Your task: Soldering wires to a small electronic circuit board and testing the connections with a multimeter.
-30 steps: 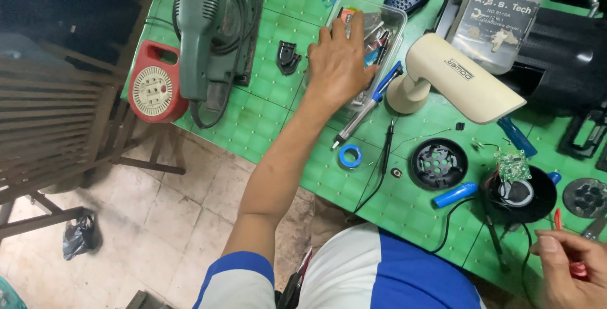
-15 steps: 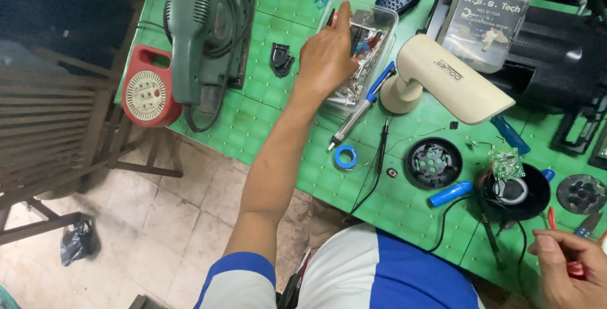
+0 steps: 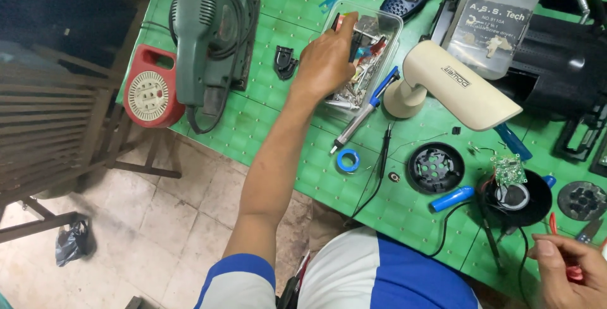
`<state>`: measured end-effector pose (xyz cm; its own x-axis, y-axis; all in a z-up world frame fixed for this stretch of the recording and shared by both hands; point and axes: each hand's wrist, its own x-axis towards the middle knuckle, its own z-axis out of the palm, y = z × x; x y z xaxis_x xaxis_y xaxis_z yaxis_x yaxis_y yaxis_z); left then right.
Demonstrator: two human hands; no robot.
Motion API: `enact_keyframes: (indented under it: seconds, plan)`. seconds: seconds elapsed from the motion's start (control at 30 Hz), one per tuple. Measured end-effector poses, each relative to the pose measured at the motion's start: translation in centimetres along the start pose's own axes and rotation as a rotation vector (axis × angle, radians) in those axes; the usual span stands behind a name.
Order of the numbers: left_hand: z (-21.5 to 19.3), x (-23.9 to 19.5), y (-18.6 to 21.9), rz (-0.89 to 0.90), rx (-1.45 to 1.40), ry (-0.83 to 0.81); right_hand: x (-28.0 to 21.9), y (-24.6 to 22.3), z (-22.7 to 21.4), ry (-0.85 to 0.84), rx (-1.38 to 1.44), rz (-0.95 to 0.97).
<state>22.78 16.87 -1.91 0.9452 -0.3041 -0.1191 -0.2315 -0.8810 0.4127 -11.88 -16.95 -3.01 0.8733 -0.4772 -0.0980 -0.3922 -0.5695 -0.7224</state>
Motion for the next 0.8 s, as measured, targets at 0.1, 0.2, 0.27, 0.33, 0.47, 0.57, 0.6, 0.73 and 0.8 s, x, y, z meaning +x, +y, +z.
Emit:
enact_keyframes:
  seconds: [0.1, 0.2, 0.27, 0.33, 0.47, 0.57, 0.6, 0.73, 0.8]
  plan:
    - [-0.3, -0.2, 0.9, -0.075, 0.017, -0.048, -0.1, 0.1, -0.1, -0.006, -0.005, -0.016]
    - [0.8, 0.0, 0.9, -0.057, 0.079, -0.020, -0.1, 0.0, 0.1, 0.006, -0.001, -0.031]
    - [1.9, 0.5, 0.9, -0.074, 0.137, 0.004, 0.0, -0.1, -0.1, -0.009, -0.017, -0.045]
    - [2.3, 0.6, 0.8, -0.091, 0.199, 0.030, 0.1, 0.0, 0.0, -0.025, -0.030, -0.059]
    - [2.1, 0.5, 1.0, -0.074, 0.135, 0.015, -0.1, -0.4, -0.1, -0.007, 0.018, -0.008]
    - [2.4, 1.0, 0.3, -0.016, 0.094, 0.054, -0.1, -0.4, -0.3, -0.018, 0.027, 0.002]
    - [2.7, 1.1, -0.1, 0.022, 0.077, 0.089, -0.1, -0.2, -0.3, -0.024, 0.032, 0.004]
    - [1.7, 0.8, -0.1, -0.003, 0.024, 0.055, -0.1, -0.3, -0.1, -0.009, 0.003, -0.032]
    - [0.7, 0.5, 0.4, -0.067, -0.044, 0.013, -0.2, -0.4, 0.0, -0.001, -0.004, -0.042]
